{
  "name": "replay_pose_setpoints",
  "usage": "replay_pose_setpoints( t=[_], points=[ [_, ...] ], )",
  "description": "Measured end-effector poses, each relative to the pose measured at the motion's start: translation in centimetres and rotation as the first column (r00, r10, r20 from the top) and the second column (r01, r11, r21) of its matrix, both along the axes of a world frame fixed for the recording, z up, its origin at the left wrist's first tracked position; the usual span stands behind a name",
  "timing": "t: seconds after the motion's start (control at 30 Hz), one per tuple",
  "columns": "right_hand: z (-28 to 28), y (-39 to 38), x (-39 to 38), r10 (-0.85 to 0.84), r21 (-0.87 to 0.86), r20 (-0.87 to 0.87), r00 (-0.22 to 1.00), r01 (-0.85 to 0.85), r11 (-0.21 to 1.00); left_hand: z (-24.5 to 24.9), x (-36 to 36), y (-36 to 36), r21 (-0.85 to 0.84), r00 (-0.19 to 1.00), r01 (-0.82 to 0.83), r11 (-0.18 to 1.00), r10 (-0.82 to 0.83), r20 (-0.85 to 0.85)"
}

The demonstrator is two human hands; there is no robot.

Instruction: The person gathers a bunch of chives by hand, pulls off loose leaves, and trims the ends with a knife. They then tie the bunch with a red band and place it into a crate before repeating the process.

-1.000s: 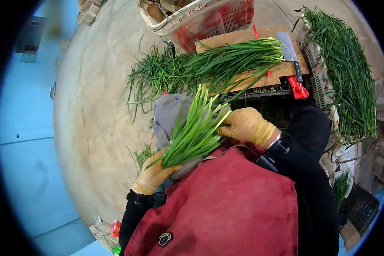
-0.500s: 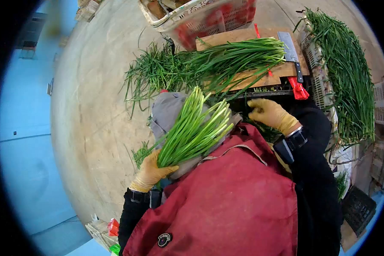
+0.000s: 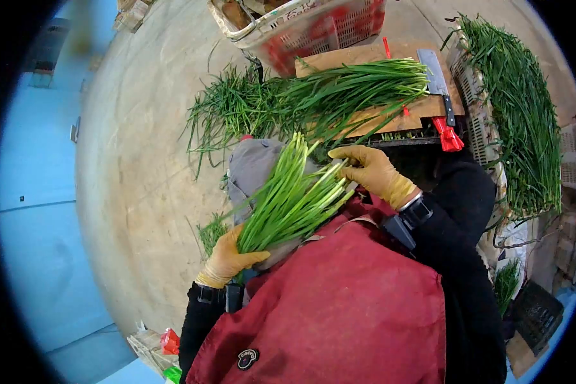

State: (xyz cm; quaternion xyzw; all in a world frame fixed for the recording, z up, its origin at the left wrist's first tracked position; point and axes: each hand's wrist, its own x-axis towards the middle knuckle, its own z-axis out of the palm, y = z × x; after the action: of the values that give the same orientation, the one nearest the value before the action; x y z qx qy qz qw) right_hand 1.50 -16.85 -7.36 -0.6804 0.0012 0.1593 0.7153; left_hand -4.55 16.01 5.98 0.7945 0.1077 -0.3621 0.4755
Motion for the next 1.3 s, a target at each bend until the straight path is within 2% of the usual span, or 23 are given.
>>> replay_pose_setpoints(
  t=[0.03, 0.13, 0.2, 0.27, 0.3, 0.4, 0.47, 0.53, 0.57, 0.6, 0.67, 0.73, 0.77, 0.8, 0.87, 0.93, 0.97, 1.03, 1.07, 1.1, 1.13, 1.2, 1.3],
  points=[
    [0.0, -0.1, -0.1, -0.022, -0.017, 0.093, 0.995, 0.024, 1.000, 0.0, 0.0, 0.1, 0.006, 1.000, 0.003, 1.000, -0.003, 0.003],
    [1.0, -1.7, 0.0, -0.021, -0.045, 0.020, 1.000, 0.022, 0.999, -0.2, 0.0, 0.2, 0.027, 0.999, 0.040, 0.999, -0.041, 0.025],
    [0.6, -3.0, 0.3, -0.100, 0.037, -0.035, 0.994, 0.101, 0.994, -0.4, 0.0, 0.5, 0.017, 0.998, 0.060, 0.998, -0.060, 0.021],
    [-1.1, -5.3, 0.6, -0.119, -0.163, 0.026, 0.993, 0.122, 0.979, -0.5, 0.0, 0.7, 0.026, 0.996, 0.080, 0.996, -0.081, 0.034],
    [-1.2, -6.3, 0.6, -0.088, -0.257, -0.028, 0.996, 0.078, 0.963, -0.5, -0.1, 0.7, 0.041, 0.995, 0.090, 0.995, -0.092, 0.048],
    [2.5, -6.3, 0.5, -0.059, -0.267, -0.250, 0.966, -0.011, 0.964, 0.0, 0.1, 0.5, 0.063, 0.994, 0.104, 0.993, -0.106, 0.028],
    [2.6, -5.2, 0.5, 0.031, -0.117, -0.251, 0.968, -0.062, 0.991, 0.1, 0.1, 0.2, 0.060, 0.991, 0.126, 0.990, -0.129, 0.047],
    [2.5, -3.3, 0.6, 0.086, -0.157, -0.302, 0.949, -0.139, 0.978, -0.4, 0.0, 0.4, 0.052, 0.979, 0.159, 0.986, -0.165, 0.123],
    [0.7, -1.7, 0.5, 0.120, -0.350, -0.110, 0.987, -0.151, 0.925, -0.6, -0.2, 0.5, -0.007, 0.982, 0.134, 0.991, -0.131, 0.136],
    [0.0, -1.0, 0.3, 0.059, -0.265, -0.131, 0.990, -0.092, 0.960, -1.0, -0.5, 0.6, -0.070, 0.985, 0.105, 0.992, -0.094, 0.146],
    [-1.4, -1.0, 0.1, 0.025, -0.243, -0.094, 0.995, -0.047, 0.969, -1.1, -0.7, 0.5, -0.135, 0.986, 0.064, 0.989, -0.042, 0.162],
    [-0.9, -2.4, 0.1, -0.047, -0.429, 0.075, 0.996, 0.075, 0.900, -0.7, -0.7, 0.2, -0.140, 0.984, 0.040, 0.989, -0.015, 0.177],
    [-2.5, -3.5, 0.2, -0.081, -0.504, 0.147, 0.986, 0.145, 0.851, -0.4, -0.5, 0.3, -0.059, 0.982, 0.089, 0.994, -0.078, 0.169],
    [-1.5, -5.0, 0.1, -0.036, -0.668, 0.226, 0.973, 0.182, 0.722, -0.2, -0.2, 0.6, 0.018, 0.977, 0.141, 0.990, -0.142, 0.158],
    [-1.4, -7.9, -0.2, 0.089, -0.909, 0.042, 0.995, 0.001, 0.416, -0.4, 0.2, 0.7, 0.072, 0.973, 0.162, 0.984, -0.171, 0.155],
    [-2.9, -10.2, -1.2, 0.164, -0.910, -0.090, 0.982, -0.148, 0.387, -1.1, -0.2, 1.0, 0.032, 0.980, 0.102, 0.994, -0.106, 0.167],
    [-3.4, -10.9, -1.6, 0.252, -0.907, -0.071, 0.965, -0.168, 0.385, -1.0, -0.1, 1.0, 0.033, 0.989, 0.086, 0.996, -0.089, 0.121],
    [-3.6, -9.4, -1.3, 0.193, -0.619, -0.005, 0.981, -0.155, 0.770, -0.8, 0.1, 0.9, 0.036, 0.998, 0.047, 0.998, -0.048, 0.032],
    [-3.6, -8.0, -1.0, 0.155, -0.412, 0.014, 0.988, -0.136, 0.901, -0.9, 0.1, 1.0, 0.030, 0.998, 0.057, 0.998, -0.058, 0.029],
    [-1.4, -6.3, -0.7, 0.108, -0.128, -0.137, 0.985, -0.125, 0.984, -1.0, 0.2, 1.1, 0.026, 0.997, 0.069, 0.997, -0.070, 0.025],
    [0.9, -4.5, -0.3, 0.101, 0.162, -0.290, 0.952, -0.055, 0.985, -1.1, 0.2, 1.2, 0.024, 0.996, 0.084, 0.996, -0.084, 0.020],
    [1.5, -2.0, 0.5, 0.204, 0.355, -0.320, 0.925, -0.082, 0.931, -0.7, 0.3, 0.6, -0.031, 1.000, 0.026, 0.999, -0.026, 0.008],
    [1.7, -0.1, 0.8, 0.191, 0.367, -0.343, 0.920, -0.057, 0.929, -0.5, 0.3, 0.8, -0.043, 1.000, 0.002, 0.999, -0.002, -0.017]
  ],
)
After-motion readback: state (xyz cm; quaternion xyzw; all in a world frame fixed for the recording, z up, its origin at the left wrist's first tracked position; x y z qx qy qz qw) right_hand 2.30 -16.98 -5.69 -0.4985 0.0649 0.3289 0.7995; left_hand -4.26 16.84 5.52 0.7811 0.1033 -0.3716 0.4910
